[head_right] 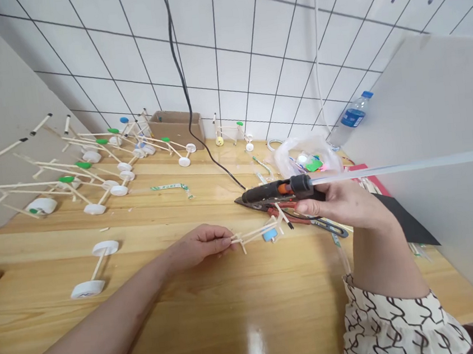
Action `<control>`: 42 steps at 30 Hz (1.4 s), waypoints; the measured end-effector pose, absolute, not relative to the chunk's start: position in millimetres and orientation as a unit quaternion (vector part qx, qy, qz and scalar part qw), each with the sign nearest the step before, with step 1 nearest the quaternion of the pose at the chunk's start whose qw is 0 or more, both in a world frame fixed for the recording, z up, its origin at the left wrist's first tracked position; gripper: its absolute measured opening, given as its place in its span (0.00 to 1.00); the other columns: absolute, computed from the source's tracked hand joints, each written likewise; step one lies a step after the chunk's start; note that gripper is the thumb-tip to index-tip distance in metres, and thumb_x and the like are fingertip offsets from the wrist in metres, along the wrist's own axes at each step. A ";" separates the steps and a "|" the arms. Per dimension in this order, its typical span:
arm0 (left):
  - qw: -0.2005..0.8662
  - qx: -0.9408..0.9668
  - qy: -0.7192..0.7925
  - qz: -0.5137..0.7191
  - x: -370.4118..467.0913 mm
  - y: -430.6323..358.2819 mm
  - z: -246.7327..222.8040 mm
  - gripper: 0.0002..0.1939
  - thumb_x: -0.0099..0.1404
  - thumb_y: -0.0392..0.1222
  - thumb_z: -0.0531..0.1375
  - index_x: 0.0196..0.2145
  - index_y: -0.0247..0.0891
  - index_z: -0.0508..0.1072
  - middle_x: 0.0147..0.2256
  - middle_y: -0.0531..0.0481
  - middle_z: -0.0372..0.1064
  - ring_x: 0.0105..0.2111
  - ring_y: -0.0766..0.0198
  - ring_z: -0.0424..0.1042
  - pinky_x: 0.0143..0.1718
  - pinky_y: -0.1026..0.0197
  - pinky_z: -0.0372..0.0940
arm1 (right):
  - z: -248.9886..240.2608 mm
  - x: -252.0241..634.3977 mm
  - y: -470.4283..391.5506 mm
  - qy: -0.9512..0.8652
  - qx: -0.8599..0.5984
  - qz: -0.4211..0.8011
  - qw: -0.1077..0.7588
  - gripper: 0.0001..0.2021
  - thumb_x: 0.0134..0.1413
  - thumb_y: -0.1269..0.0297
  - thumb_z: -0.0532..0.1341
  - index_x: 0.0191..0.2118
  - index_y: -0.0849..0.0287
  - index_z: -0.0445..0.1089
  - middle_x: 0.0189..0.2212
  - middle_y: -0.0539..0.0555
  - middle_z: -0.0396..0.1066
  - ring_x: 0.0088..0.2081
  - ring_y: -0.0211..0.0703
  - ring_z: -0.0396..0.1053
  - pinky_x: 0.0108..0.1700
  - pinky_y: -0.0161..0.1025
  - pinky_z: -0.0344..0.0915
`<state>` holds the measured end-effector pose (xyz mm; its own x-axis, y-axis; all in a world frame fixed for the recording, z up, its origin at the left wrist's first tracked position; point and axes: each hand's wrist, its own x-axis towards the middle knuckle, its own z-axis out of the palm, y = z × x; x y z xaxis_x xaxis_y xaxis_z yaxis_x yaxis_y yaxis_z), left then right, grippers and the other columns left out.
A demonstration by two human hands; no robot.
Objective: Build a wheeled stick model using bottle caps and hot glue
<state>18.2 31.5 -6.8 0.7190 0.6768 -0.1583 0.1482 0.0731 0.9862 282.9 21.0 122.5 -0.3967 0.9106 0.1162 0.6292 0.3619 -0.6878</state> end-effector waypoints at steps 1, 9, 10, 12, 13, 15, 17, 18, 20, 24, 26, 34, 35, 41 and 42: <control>0.659 0.652 0.318 0.199 18.1 31.4 -6.2 0.17 0.60 0.50 0.56 0.31 0.31 0.74 0.22 0.54 0.60 0.23 0.70 0.56 0.26 0.67 0.51 | 124.9 283.2 19.6 -0.805 -0.463 0.288 0.233 0.15 0.45 0.51 0.63 0.31 0.59 0.73 0.27 0.52 0.73 0.30 0.40 0.69 0.31 0.35 0.67; 0.654 0.655 0.327 0.191 18.0 30.1 -0.4 0.17 0.60 0.49 0.55 0.33 0.31 0.75 0.22 0.55 0.59 0.23 0.70 0.55 0.26 0.67 0.50 | 132.0 286.9 17.2 -0.862 -0.372 0.317 0.132 0.07 0.52 0.62 0.60 0.35 0.57 0.70 0.28 0.49 0.70 0.29 0.34 0.64 0.29 0.31 0.63; 0.652 0.656 0.329 0.190 18.1 30.0 -0.1 0.17 0.60 0.49 0.55 0.33 0.31 0.75 0.22 0.55 0.59 0.23 0.70 0.55 0.26 0.67 0.50 | 131.6 287.0 17.2 -0.866 -0.370 0.314 0.125 0.07 0.52 0.62 0.60 0.36 0.57 0.70 0.27 0.49 0.70 0.29 0.34 0.64 0.28 0.31 0.62; 0.650 0.657 0.333 0.189 18.3 29.9 0.2 0.17 0.60 0.49 0.55 0.33 0.30 0.75 0.22 0.54 0.59 0.23 0.70 0.55 0.26 0.67 0.50 | 131.0 285.9 16.8 -0.872 -0.369 0.303 0.109 0.07 0.52 0.61 0.60 0.36 0.57 0.71 0.27 0.49 0.70 0.28 0.34 0.63 0.28 0.31 0.62; 0.648 0.657 0.335 0.188 18.3 29.9 0.1 0.17 0.61 0.48 0.55 0.33 0.30 0.74 0.22 0.54 0.59 0.24 0.71 0.55 0.26 0.67 0.50 | 130.9 284.7 16.5 -0.874 -0.370 0.298 0.103 0.08 0.52 0.60 0.60 0.36 0.57 0.71 0.28 0.49 0.70 0.28 0.35 0.64 0.28 0.32 0.62; 0.646 0.659 0.334 0.189 18.1 30.1 -0.6 0.17 0.60 0.49 0.55 0.33 0.30 0.74 0.22 0.54 0.59 0.24 0.71 0.56 0.26 0.67 0.50 | 131.1 281.4 15.7 -0.877 -0.374 0.288 0.093 0.09 0.53 0.58 0.59 0.34 0.58 0.71 0.29 0.50 0.71 0.29 0.36 0.64 0.28 0.33 0.62; 0.645 0.663 0.331 0.188 17.8 30.3 -1.3 0.17 0.60 0.49 0.55 0.34 0.30 0.74 0.22 0.54 0.59 0.23 0.70 0.55 0.26 0.67 0.50 | 131.6 277.7 14.5 -0.881 -0.371 0.279 0.092 0.09 0.53 0.58 0.58 0.32 0.58 0.70 0.28 0.50 0.70 0.28 0.36 0.63 0.27 0.33 0.62; 0.644 0.665 0.329 0.186 17.6 30.4 -1.3 0.18 0.60 0.49 0.55 0.34 0.30 0.74 0.22 0.54 0.59 0.23 0.70 0.55 0.26 0.67 0.50 | 131.8 276.1 13.9 -0.883 -0.366 0.278 0.093 0.09 0.54 0.58 0.58 0.31 0.58 0.70 0.26 0.50 0.69 0.27 0.36 0.63 0.26 0.32 0.61; 0.641 0.669 0.331 0.181 17.4 30.3 -0.5 0.18 0.60 0.50 0.55 0.35 0.30 0.75 0.22 0.54 0.60 0.23 0.70 0.55 0.26 0.67 0.50 | 131.8 274.0 12.8 -0.888 -0.355 0.277 0.093 0.08 0.54 0.59 0.57 0.29 0.58 0.68 0.24 0.48 0.67 0.25 0.34 0.61 0.24 0.31 0.59; 0.640 0.669 0.336 0.175 17.6 29.4 3.0 0.19 0.61 0.50 0.54 0.35 0.30 0.75 0.22 0.54 0.60 0.23 0.70 0.55 0.25 0.67 0.49 | 129.5 273.5 11.2 -0.895 -0.357 0.253 0.082 0.07 0.55 0.61 0.57 0.31 0.58 0.67 0.26 0.48 0.66 0.28 0.35 0.62 0.28 0.31 0.61; 0.638 0.670 0.334 0.178 17.8 29.2 3.7 0.19 0.61 0.50 0.54 0.35 0.30 0.75 0.23 0.54 0.60 0.23 0.70 0.55 0.25 0.67 0.50 | 128.2 273.7 10.7 -0.896 -0.362 0.244 0.079 0.07 0.55 0.60 0.57 0.33 0.58 0.67 0.27 0.49 0.66 0.29 0.36 0.63 0.29 0.32 0.61; 0.643 0.669 0.324 0.183 16.7 30.7 -0.3 0.17 0.62 0.49 0.54 0.34 0.31 0.74 0.23 0.53 0.61 0.25 0.69 0.56 0.26 0.67 0.51 | 127.9 270.0 10.1 -0.895 -0.368 0.240 0.076 0.11 0.56 0.57 0.56 0.37 0.59 0.68 0.31 0.50 0.68 0.32 0.37 0.64 0.31 0.33 0.62; 0.644 0.669 0.324 0.183 16.7 30.7 -0.4 0.17 0.62 0.49 0.54 0.33 0.31 0.74 0.23 0.53 0.60 0.24 0.70 0.56 0.26 0.67 0.50 | 127.8 269.9 10.1 -0.895 -0.369 0.237 0.075 0.11 0.56 0.57 0.56 0.38 0.59 0.69 0.31 0.50 0.68 0.32 0.37 0.64 0.31 0.33 0.62; 0.641 0.669 0.328 0.185 16.8 30.6 0.2 0.17 0.61 0.49 0.54 0.34 0.31 0.74 0.23 0.53 0.62 0.25 0.69 0.57 0.27 0.67 0.51 | 127.5 270.1 9.5 -0.911 -0.356 0.193 0.083 0.13 0.56 0.56 0.55 0.39 0.57 0.70 0.26 0.50 0.67 0.25 0.36 0.61 0.25 0.33 0.60; 0.641 0.669 0.329 0.184 16.8 30.6 0.2 0.17 0.61 0.49 0.54 0.34 0.31 0.74 0.23 0.53 0.62 0.25 0.69 0.57 0.27 0.67 0.51 | 127.7 269.9 9.5 -0.911 -0.355 0.193 0.084 0.13 0.56 0.56 0.55 0.40 0.57 0.71 0.26 0.50 0.67 0.25 0.37 0.62 0.25 0.33 0.61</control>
